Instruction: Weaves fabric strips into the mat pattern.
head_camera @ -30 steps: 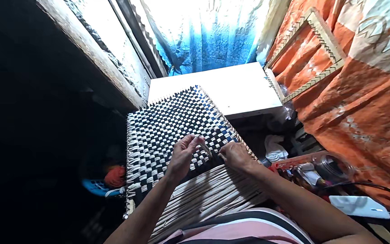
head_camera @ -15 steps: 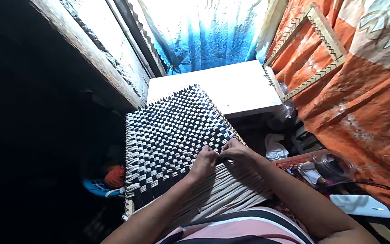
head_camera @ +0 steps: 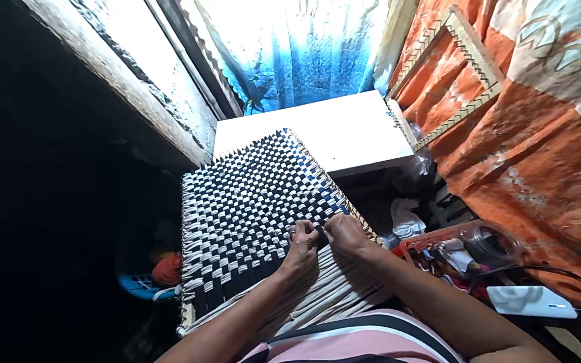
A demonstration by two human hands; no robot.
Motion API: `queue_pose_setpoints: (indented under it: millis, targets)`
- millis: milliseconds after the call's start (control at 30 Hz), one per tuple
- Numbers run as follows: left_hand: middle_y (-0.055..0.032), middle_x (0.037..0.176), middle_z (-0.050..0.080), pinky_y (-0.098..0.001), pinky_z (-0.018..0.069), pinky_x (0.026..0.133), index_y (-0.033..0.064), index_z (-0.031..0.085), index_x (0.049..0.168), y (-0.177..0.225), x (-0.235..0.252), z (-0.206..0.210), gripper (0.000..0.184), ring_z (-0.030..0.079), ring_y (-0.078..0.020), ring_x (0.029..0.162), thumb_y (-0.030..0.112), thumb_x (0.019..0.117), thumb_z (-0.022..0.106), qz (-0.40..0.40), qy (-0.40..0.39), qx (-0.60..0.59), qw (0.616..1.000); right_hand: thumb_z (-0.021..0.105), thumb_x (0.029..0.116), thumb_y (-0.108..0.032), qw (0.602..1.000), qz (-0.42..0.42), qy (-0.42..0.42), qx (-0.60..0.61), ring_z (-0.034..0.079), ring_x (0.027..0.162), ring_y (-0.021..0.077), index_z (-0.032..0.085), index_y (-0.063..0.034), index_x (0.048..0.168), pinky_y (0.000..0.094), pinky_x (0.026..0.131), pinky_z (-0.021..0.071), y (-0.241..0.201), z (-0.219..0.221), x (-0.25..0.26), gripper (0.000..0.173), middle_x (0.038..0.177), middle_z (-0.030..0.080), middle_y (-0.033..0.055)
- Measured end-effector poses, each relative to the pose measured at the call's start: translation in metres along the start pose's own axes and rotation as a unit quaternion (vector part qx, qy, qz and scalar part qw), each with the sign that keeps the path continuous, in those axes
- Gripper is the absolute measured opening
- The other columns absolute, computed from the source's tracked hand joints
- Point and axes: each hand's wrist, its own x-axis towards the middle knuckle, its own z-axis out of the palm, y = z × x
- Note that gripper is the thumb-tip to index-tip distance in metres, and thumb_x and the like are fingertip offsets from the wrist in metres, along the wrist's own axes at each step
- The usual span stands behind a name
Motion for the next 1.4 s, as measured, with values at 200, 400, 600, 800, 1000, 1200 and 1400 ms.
queue_pose_setpoints:
  millis: [200, 400, 600, 800, 1000, 1200, 1400]
  targets:
    - [-0.0207, 0.127, 0.054, -0.0431, 0.0388, 0.106, 0.0051, 0.078, 0.100, -0.005, -0.003, -0.003, 0.023, 0.049, -0.0305, 0.122, 0.017, 0.0925, 0.060, 0.072, 0.028, -0.022, 0.997, 0.070, 0.0889, -0.022, 0.942, 0.042, 0.081, 0.322, 0.063, 0.073, 0.0171, 0.075, -0.0057, 0.081, 0.0433, 0.072, 0.0514, 0.017, 0.001, 0.015, 0.018, 0.077, 0.069, 0.0063]
    - [-0.0166, 0.112, 0.066, -0.0257, 0.0496, 0.094, 0.0042, 0.080, 0.093, -0.010, 0.000, -0.007, 0.012, 0.061, -0.0160, 0.107, 0.007, 0.0839, 0.072, 0.092, 0.090, -0.062, 0.990, 0.060, 0.0966, -0.009, 0.752, 0.081, 0.005, 0.655, 0.036, 0.045, 0.0007, 0.058, -0.0103, 0.073, 0.0185, 0.043, 0.0296, 0.037, -0.015, 0.018, 0.023, 0.057, 0.047, -0.0073]
    - [-0.0141, 0.093, 0.070, -0.0233, 0.0557, 0.083, 0.0005, 0.076, 0.084, -0.017, 0.014, -0.010, 0.006, 0.068, -0.0141, 0.088, 0.006, 0.0826, 0.075, 0.159, 0.147, -0.003, 0.976, 0.057, 0.0964, -0.009, 0.703, 0.105, 0.013, 0.704, 0.036, 0.043, 0.0009, 0.055, -0.0116, 0.075, 0.0158, 0.041, 0.0297, 0.050, -0.030, 0.018, 0.022, 0.057, 0.045, -0.0058]
    - [-0.0139, 0.081, 0.066, -0.0314, 0.0535, 0.071, -0.0035, 0.071, 0.086, -0.014, 0.034, -0.008, 0.009, 0.064, -0.0190, 0.074, 0.006, 0.0851, 0.070, 0.106, 0.073, 0.053, 0.990, 0.057, 0.0953, -0.007, 0.666, 0.150, 0.047, 0.729, 0.035, 0.042, 0.0019, 0.054, -0.0109, 0.074, 0.0160, 0.040, 0.0287, 0.062, -0.033, 0.017, 0.022, 0.056, 0.044, -0.0045]
    - [-0.0131, 0.095, 0.066, -0.0257, 0.0524, 0.077, -0.0005, 0.072, 0.099, -0.029, 0.022, -0.026, 0.024, 0.062, -0.0141, 0.083, 0.021, 0.0891, 0.075, 0.113, 0.028, -0.009, 0.993, 0.058, 0.0924, -0.005, 0.659, 0.139, 0.095, 0.733, 0.032, 0.041, 0.0017, 0.049, -0.0133, 0.069, 0.0159, 0.039, 0.0261, 0.063, -0.037, 0.017, 0.026, 0.054, 0.040, -0.0053]
    - [-0.0148, 0.099, 0.067, -0.0325, 0.0535, 0.080, -0.0010, 0.071, 0.103, 0.003, 0.017, -0.020, 0.025, 0.064, -0.0201, 0.089, 0.018, 0.0881, 0.067, 0.086, 0.039, -0.011, 0.995, 0.068, 0.0960, -0.012, 0.833, 0.034, 0.103, 0.543, 0.037, 0.044, 0.0007, 0.070, -0.0045, 0.085, 0.0180, 0.043, 0.0329, 0.056, -0.036, 0.010, 0.014, 0.056, 0.048, -0.0055]
    - [-0.0103, 0.091, 0.071, -0.0252, 0.0564, 0.078, -0.0002, 0.075, 0.101, 0.049, 0.023, -0.011, 0.023, 0.068, -0.0117, 0.082, 0.020, 0.0962, 0.066, 0.110, 0.147, -0.048, 0.982, 0.075, 0.0919, -0.010, 0.872, -0.097, 0.096, 0.470, 0.055, 0.057, 0.0029, 0.071, -0.0011, 0.081, 0.0221, 0.057, 0.0470, 0.013, -0.044, -0.012, 0.015, 0.065, 0.064, 0.0000]
